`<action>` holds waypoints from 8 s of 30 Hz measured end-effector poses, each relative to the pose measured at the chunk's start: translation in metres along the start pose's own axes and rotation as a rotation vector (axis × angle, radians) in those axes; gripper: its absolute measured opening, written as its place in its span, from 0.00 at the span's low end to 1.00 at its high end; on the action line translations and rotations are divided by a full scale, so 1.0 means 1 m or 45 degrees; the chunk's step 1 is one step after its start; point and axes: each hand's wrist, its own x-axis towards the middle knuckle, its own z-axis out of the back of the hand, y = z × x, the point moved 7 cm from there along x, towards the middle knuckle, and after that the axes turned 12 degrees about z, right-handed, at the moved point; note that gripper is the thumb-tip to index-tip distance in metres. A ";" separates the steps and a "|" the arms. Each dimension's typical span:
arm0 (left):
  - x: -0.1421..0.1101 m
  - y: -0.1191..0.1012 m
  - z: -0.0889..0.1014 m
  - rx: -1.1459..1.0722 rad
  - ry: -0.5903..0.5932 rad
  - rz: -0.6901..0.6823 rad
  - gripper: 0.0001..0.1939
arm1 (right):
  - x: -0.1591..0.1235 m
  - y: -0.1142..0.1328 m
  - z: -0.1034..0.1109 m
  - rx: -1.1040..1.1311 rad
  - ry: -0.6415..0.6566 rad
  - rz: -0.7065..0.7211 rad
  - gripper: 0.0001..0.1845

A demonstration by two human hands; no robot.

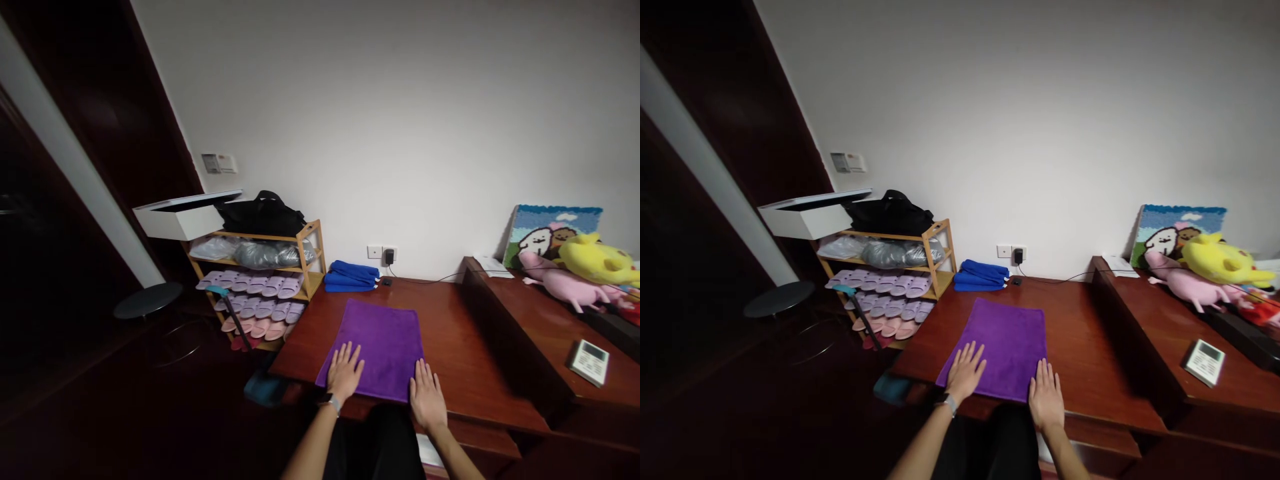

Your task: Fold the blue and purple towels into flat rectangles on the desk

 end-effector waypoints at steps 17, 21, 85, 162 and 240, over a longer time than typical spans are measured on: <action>-0.005 0.054 0.007 0.035 -0.300 -0.021 0.28 | 0.064 -0.027 0.046 0.146 0.014 -0.013 0.28; -0.006 0.055 0.006 0.022 -0.377 -0.057 0.28 | 0.123 -0.040 0.039 0.174 0.058 0.028 0.30; 0.196 -0.028 0.002 0.181 -0.131 0.038 0.36 | 0.201 -0.073 -0.003 0.123 0.088 -0.066 0.37; 0.203 -0.001 -0.024 0.089 -0.051 0.125 0.32 | 0.203 -0.074 0.003 0.143 0.093 -0.089 0.37; 0.216 0.002 -0.021 0.126 -0.009 0.082 0.34 | 0.204 -0.074 -0.001 0.138 0.099 -0.103 0.37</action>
